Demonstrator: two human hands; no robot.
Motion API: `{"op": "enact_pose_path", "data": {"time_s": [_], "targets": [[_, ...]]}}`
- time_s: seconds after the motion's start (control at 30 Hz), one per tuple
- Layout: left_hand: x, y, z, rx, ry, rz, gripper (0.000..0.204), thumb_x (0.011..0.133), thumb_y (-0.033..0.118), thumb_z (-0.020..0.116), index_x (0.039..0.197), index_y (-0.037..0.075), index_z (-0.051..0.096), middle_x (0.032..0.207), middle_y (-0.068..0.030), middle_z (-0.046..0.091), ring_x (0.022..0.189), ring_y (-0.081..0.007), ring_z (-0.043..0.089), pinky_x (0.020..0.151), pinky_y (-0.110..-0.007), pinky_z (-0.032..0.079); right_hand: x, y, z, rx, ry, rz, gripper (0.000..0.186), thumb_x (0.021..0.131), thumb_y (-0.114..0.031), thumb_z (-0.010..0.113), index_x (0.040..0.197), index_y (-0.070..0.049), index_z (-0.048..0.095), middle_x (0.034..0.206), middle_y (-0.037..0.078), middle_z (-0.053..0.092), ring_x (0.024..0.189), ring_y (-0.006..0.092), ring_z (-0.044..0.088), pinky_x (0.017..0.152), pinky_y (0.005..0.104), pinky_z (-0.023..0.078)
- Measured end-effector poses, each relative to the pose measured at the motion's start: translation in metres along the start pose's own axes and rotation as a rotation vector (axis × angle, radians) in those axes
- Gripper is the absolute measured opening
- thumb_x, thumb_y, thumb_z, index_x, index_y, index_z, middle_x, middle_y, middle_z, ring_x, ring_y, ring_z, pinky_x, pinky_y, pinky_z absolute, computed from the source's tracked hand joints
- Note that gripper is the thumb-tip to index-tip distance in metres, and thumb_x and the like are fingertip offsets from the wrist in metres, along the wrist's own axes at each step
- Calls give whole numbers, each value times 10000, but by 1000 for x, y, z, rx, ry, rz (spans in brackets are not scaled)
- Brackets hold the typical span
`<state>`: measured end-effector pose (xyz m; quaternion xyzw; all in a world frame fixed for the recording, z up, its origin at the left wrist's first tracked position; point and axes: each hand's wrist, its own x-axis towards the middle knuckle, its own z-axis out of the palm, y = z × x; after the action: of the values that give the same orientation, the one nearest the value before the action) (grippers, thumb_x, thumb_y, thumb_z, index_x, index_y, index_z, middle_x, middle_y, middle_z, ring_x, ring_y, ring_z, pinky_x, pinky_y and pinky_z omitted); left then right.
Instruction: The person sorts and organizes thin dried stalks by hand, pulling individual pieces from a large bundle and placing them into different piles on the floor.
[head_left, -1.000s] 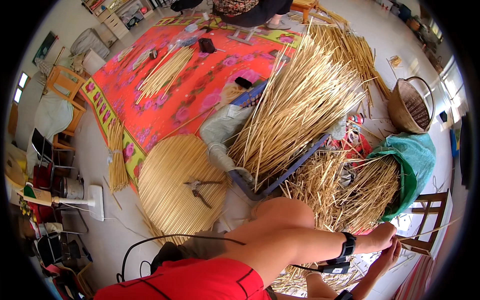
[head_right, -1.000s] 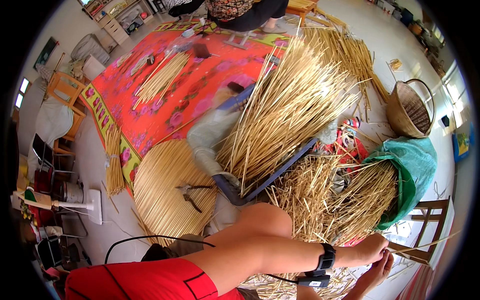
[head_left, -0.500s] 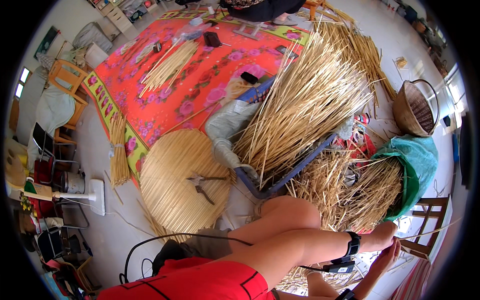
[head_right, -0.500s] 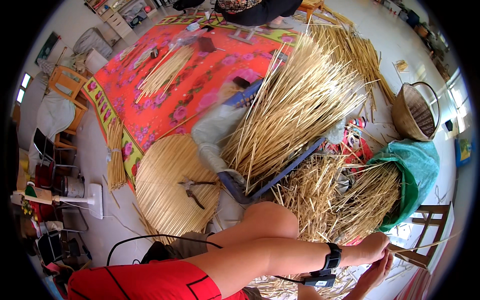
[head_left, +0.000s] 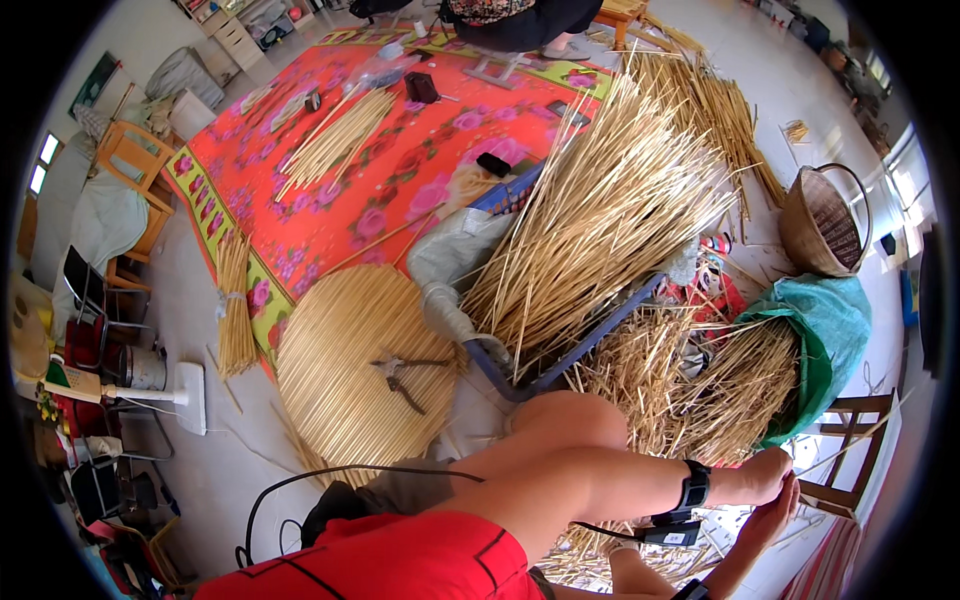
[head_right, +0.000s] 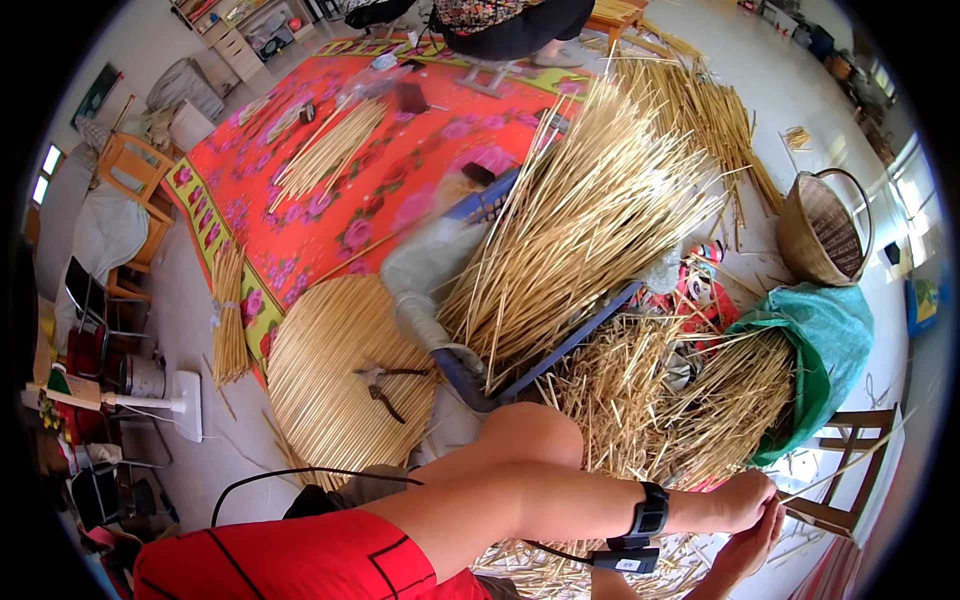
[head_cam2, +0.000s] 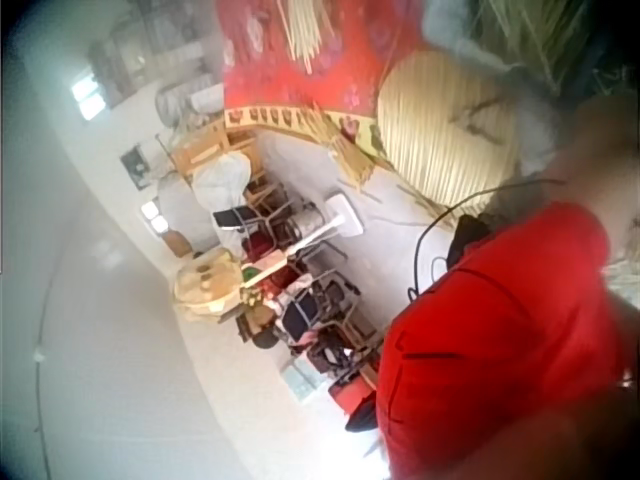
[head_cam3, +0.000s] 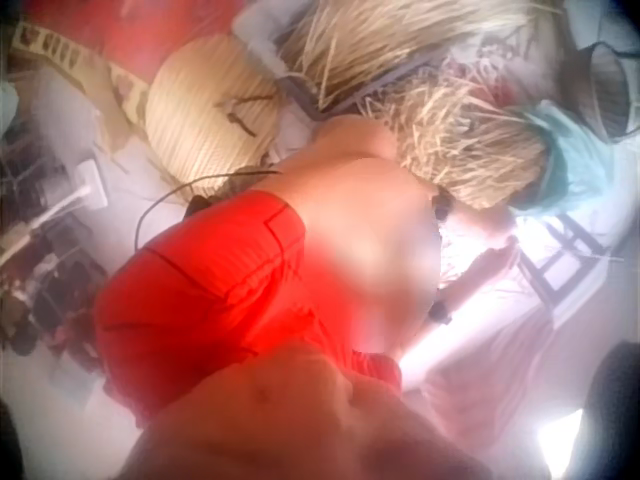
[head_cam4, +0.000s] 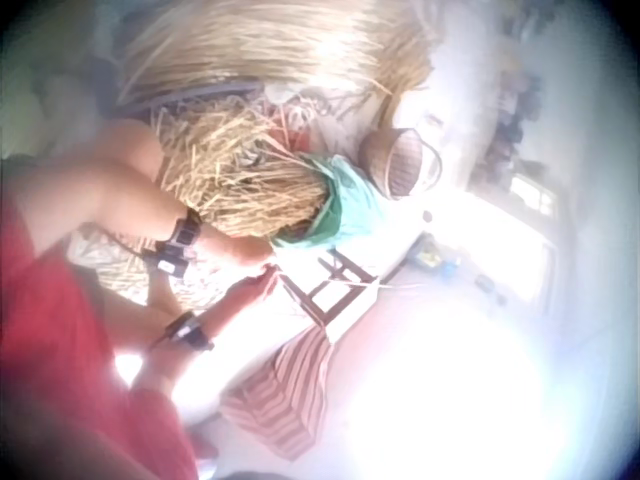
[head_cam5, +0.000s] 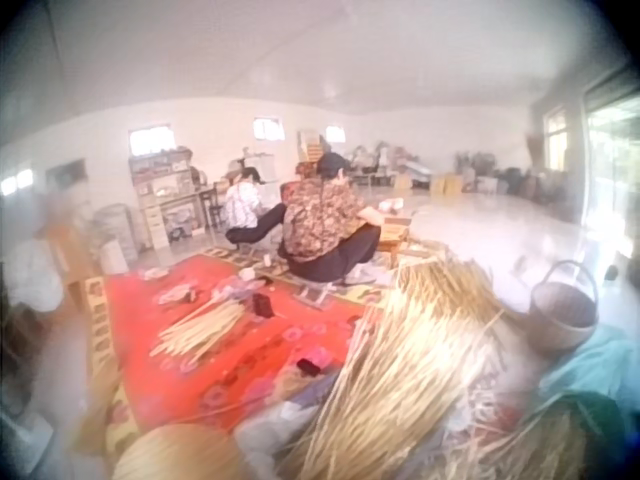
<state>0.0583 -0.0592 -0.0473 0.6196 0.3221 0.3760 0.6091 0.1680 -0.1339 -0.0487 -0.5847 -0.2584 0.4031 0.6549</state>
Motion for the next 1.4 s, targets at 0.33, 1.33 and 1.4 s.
{"op": "enact_pose_path", "data": {"time_s": [0.33, 1.33, 1.4], "targets": [[1, 10, -18, -42, -199, -20, 119, 755, 22, 548, 781, -40, 647, 624, -160, 628, 552, -203, 630, 479, -317, 497, -16, -5, 19, 42, 89, 23, 178, 908, -156, 530, 1039, -39, 564, 939, 51, 606, 823, 106, 585, 645, 212, 484], [-3, 8, -50, 218, -396, -354, 95, 797, 102, 627, 774, 11, 638, 690, -47, 642, 563, -92, 546, 512, -220, 421, -38, -29, 39, 185, 89, -128, 108, 879, -121, 593, 916, -31, 639, 781, -6, 609, 649, 46, 508, 578, 185, 394], [-5, 15, -49, 501, -521, -134, 179, 775, 203, 694, 748, 30, 657, 674, -73, 649, 581, -136, 582, 545, -294, 457, -37, -36, 27, 197, 101, -104, 121, 879, -131, 593, 916, -24, 638, 746, -6, 593, 614, 47, 487, 562, 184, 377]]}}
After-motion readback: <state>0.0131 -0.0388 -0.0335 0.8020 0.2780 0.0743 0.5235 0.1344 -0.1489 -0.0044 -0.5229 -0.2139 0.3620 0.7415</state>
